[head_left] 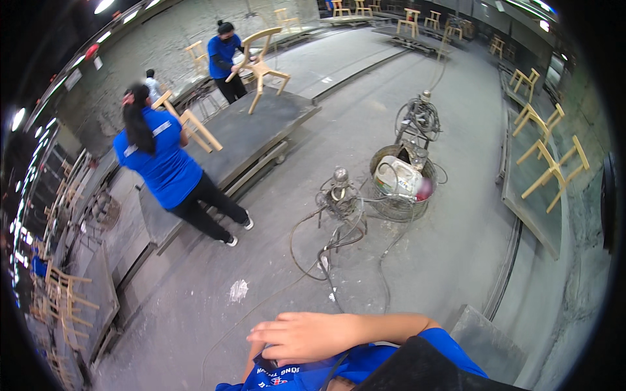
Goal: The person uses a spray gun to apply a clear finish to multiple wooden chairs on a factory floor. They systematically move from one chair to the next, spraying the legs, seat, and backrest, and repositioning each chair to ensure full coverage.
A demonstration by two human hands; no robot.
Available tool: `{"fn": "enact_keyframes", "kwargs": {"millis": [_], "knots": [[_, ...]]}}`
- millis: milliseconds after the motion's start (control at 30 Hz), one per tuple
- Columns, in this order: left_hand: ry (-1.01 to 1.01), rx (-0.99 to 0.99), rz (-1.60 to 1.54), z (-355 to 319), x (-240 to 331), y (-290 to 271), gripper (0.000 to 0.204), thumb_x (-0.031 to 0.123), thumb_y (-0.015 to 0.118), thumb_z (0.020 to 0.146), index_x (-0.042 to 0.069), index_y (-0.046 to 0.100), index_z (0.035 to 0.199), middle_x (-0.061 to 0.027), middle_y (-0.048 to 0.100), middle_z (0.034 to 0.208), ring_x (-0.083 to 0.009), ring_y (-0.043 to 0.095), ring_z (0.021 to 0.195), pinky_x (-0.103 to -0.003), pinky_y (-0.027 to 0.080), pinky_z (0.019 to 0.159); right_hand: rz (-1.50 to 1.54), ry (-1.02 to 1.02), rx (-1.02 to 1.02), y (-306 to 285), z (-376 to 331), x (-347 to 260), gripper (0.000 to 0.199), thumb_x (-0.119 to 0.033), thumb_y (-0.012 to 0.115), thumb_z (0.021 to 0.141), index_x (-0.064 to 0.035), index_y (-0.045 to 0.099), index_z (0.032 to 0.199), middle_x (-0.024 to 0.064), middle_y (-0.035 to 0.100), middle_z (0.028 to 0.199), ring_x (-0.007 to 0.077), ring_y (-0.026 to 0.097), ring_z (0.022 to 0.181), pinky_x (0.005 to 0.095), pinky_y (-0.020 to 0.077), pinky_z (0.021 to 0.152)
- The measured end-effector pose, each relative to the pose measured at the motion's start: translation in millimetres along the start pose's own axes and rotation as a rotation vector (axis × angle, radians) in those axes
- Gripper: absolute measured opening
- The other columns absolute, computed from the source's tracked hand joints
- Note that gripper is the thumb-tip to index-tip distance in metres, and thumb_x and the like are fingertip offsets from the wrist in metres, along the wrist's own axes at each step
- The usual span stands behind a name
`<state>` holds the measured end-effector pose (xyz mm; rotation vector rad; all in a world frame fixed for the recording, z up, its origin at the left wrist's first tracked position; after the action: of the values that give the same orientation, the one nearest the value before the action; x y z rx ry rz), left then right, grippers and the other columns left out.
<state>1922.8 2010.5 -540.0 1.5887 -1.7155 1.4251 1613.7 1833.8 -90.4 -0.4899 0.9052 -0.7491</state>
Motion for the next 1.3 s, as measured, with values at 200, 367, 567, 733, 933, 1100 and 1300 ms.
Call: {"fn": "enact_keyframes", "kwargs": {"millis": [200, 367, 567, 733, 933, 1100, 1300], "knots": [[-0.066, 0.081, -0.034, -74.4, 45.1, -15.9, 0.037, 0.033, 0.059, 0.102, 0.004, 0.064, 0.125, -0.0172, 0.071, 0.112, -0.0277, 0.069, 0.102, -0.041, 0.055, 0.088, -0.049, -0.177, -0.272, 82.2, 55.5, -34.4, 0.027, -0.027, 0.062, 0.088, -0.0047, 0.067, 0.104, 0.0213, 0.055, 0.135, 0.0310, 0.052, 0.129, 0.0405, 0.0459, 0.093], [-0.033, 0.111, 0.105, -168.3, 18.2, -55.2, 0.038, 0.034, 0.060, 0.101, 0.006, 0.064, 0.126, -0.0198, 0.070, 0.118, -0.0321, 0.066, 0.112, -0.042, 0.050, 0.097, -0.218, -0.387, -0.269, 202.6, 127.6, -106.6, 0.024, -0.024, 0.065, 0.083, -0.0061, 0.068, 0.098, 0.0158, 0.063, 0.122, 0.0275, 0.058, 0.121, 0.0375, 0.0474, 0.084], [-0.282, 0.344, -0.050, -357.1, -81.8, -102.0, 0.038, 0.034, 0.061, 0.100, 0.006, 0.065, 0.126, -0.0214, 0.070, 0.118, -0.0332, 0.067, 0.110, -0.041, 0.052, 0.093, 0.304, -0.804, -0.145, 327.8, 208.3, -200.8, 0.025, -0.020, 0.071, 0.077, -0.0049, 0.065, 0.096, 0.0155, 0.063, 0.125, 0.0274, 0.061, 0.116, 0.0387, 0.0477, 0.090], [-0.217, 0.879, -0.343, -526.2, -119.6, -123.1, 0.034, 0.031, 0.060, 0.101, 0.007, 0.066, 0.125, -0.0193, 0.072, 0.111, -0.0243, 0.069, 0.100, -0.037, 0.054, 0.086, 0.878, -0.562, -0.360, 418.7, 246.2, -267.4, 0.036, -0.009, 0.076, 0.074, -0.0042, 0.063, 0.107, 0.0160, 0.066, 0.119, 0.0299, 0.067, 0.097, 0.0407, 0.0504, 0.085], [-0.490, 0.974, -0.481, -605.6, -178.1, -158.0, 0.044, 0.033, 0.058, 0.102, 0.004, 0.057, 0.136, -0.0139, 0.069, 0.121, -0.0180, 0.067, 0.100, -0.034, 0.055, 0.085, 1.316, -0.184, -0.593, 528.0, 300.0, -316.7, 0.039, -0.003, 0.066, 0.090, -0.0038, 0.061, 0.128, 0.0130, 0.068, 0.116, 0.0232, 0.070, 0.088, 0.0376, 0.0535, 0.082], [-0.169, 1.379, -0.811, -612.6, -183.0, -192.1, 0.052, 0.035, 0.056, 0.103, -0.001, 0.051, 0.141, -0.0126, 0.066, 0.124, -0.0187, 0.067, 0.102, -0.035, 0.055, 0.088, 1.369, 0.373, -0.990, 634.1, 357.8, -326.5, 0.033, -0.014, 0.055, 0.103, -0.0099, 0.063, 0.135, 0.0014, 0.069, 0.110, 0.0054, 0.061, 0.065, 0.0221, 0.0513, 0.052], [0.669, 1.494, -0.835, -694.7, -161.5, -383.9, 0.084, 0.040, 0.071, 0.094, -0.002, 0.029, 0.154, -0.0189, 0.057, 0.134, -0.0263, 0.064, 0.114, -0.037, 0.054, 0.098, 1.503, 0.801, -0.677, 761.2, 500.5, -308.4, 0.030, -0.011, 0.055, 0.102, -0.0073, 0.054, 0.131, 0.0102, 0.064, 0.106, 0.0173, 0.068, 0.076, 0.0263, 0.0541, 0.046]]}}
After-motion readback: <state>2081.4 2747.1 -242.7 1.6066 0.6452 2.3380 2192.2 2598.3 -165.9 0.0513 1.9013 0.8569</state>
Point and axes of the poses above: each hand's wrist, its own z-axis towards the middle knuckle, its own y-axis out of the palm, x = y × z, the point moved 1 cm from there along z, towards the middle knuckle
